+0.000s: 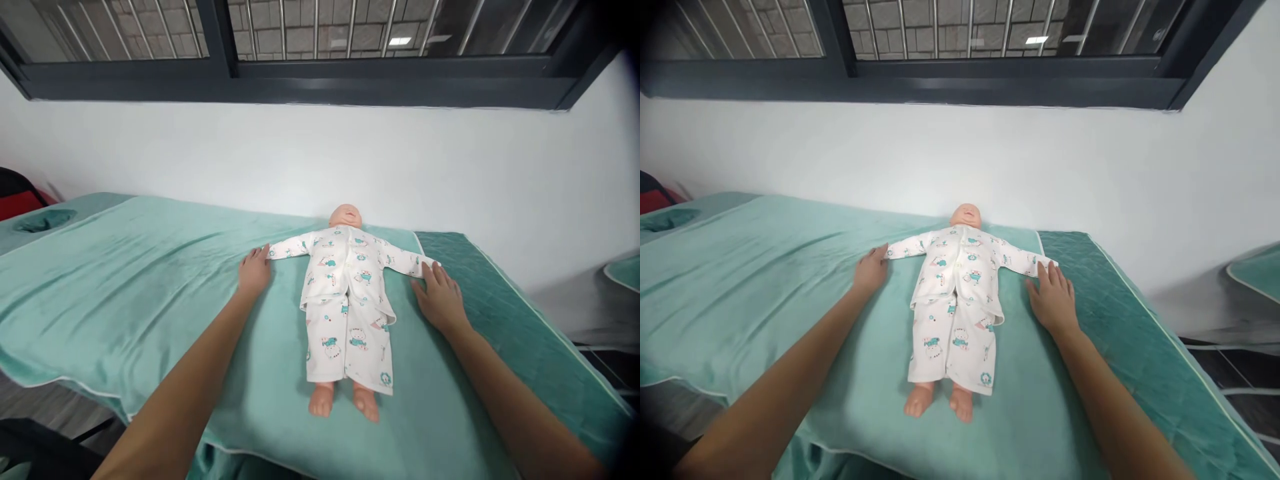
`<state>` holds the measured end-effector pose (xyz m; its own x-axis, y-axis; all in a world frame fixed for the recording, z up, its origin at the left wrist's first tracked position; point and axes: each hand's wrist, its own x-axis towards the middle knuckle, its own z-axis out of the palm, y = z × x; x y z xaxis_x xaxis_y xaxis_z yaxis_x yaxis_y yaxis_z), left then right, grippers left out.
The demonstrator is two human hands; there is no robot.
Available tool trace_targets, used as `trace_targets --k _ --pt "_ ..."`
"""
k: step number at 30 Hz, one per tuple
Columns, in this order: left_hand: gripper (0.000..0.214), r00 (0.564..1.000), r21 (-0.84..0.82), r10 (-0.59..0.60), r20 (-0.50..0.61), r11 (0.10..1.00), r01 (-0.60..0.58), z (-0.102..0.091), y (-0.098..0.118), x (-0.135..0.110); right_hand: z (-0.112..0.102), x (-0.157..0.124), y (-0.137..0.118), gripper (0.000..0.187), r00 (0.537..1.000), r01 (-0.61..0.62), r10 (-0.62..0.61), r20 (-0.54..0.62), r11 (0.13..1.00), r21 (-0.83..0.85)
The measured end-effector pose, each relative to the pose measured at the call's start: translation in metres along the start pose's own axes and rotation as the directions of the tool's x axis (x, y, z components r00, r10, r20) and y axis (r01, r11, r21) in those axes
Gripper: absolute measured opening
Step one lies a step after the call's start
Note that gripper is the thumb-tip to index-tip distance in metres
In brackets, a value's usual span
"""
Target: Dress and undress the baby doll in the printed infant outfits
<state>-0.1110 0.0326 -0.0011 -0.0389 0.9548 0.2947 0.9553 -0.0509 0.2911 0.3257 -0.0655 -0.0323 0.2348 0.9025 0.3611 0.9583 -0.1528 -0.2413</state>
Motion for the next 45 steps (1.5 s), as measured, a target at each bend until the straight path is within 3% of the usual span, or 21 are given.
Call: trace_targets --k 5,9,17,28,38,45 --pt "0.052 0.998 -0.069 -0.056 -0.034 0.996 0.053 0.001 0.003 0.001 0.0 -0.001 0.015 0.063 0.985 -0.118 0.127 0.119 0.99 -0.076" --pt "0.051 0.989 -0.109 -0.107 -0.098 0.989 0.097 0.0 -0.001 0.008 0.0 -0.002 0.014 0.061 0.984 -0.161 0.165 0.066 0.985 -0.068" --pt "0.051 0.968 -0.225 -0.112 -0.225 0.973 0.06 0.006 -0.009 0.013 0.012 0.003 0.036 0.054 0.988 -0.054 0.067 -0.141 0.995 0.089" --pt "0.062 0.979 -0.178 -0.165 -0.123 0.974 0.141 0.007 -0.006 0.012 0.015 0.004 0.041 0.049 0.971 -0.057 0.1 -0.217 0.978 0.198" --pt "0.052 0.97 -0.181 -0.208 -0.127 0.966 0.183 0.006 -0.004 0.013 0.01 0.004 0.04 0.05 0.963 -0.062 0.128 -0.239 0.962 0.266" --pt "0.044 0.971 -0.266 -0.179 -0.16 0.955 0.132 0.01 -0.009 0.013 -0.004 0.0 0.03 0.055 0.96 -0.12 0.202 -0.194 0.923 0.365"
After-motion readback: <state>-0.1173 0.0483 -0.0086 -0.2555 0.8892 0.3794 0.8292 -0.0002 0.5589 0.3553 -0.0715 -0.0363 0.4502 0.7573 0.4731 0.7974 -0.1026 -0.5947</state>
